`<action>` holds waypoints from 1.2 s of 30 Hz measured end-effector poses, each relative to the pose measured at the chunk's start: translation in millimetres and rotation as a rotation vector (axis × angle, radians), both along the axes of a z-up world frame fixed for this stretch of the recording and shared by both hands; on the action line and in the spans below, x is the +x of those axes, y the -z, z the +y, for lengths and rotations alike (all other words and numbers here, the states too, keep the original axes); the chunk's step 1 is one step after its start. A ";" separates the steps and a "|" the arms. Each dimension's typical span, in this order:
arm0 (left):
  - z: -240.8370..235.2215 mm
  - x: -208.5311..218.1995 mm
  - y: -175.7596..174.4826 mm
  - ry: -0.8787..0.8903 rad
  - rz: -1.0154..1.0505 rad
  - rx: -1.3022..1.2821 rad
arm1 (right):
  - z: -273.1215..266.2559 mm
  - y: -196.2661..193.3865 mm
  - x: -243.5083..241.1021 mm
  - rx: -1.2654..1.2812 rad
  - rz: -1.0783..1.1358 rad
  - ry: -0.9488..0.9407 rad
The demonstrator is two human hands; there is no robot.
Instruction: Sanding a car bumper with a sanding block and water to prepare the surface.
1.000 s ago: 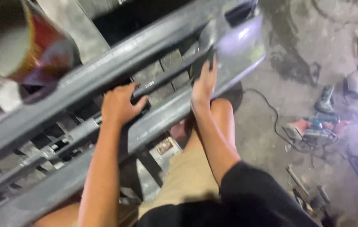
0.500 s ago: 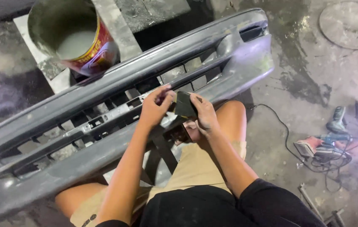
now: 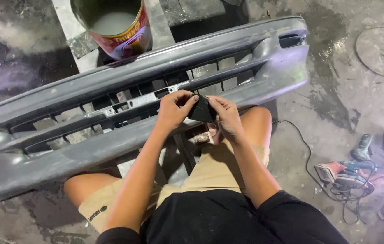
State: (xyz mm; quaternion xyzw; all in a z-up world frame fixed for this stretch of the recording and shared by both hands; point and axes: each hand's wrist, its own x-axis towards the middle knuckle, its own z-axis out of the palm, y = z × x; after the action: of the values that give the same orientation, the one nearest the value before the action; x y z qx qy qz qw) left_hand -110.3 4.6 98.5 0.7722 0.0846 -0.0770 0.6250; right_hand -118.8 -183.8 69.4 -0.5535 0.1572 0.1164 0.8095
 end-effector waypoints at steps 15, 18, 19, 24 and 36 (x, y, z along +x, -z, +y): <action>-2.4 -20.1 -4.4 -0.014 -0.095 -0.009 | 1.3 -43.0 -12.0 -0.292 -0.114 -0.222; 4.7 -19.4 3.0 0.047 -0.049 -0.065 | -17.2 0.4 -5.7 -0.262 -0.074 -0.369; 7.9 -19.2 1.4 0.045 -0.049 -0.069 | -19.5 -6.7 -4.1 -0.266 -0.074 -0.371; 25.9 -20.2 -5.3 0.185 0.202 -0.180 | -35.0 -30.9 2.2 -0.126 0.065 -0.655; 14.4 -18.4 -59.4 0.246 -0.037 0.013 | -20.1 -66.7 8.1 -0.285 -0.005 -0.542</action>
State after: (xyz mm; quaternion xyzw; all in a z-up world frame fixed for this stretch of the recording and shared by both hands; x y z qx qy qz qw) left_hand -128.8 18.9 157.9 0.7819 -0.0219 -0.1382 0.6075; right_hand -110.8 -203.9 136.1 -0.6834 0.0167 0.3036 0.6637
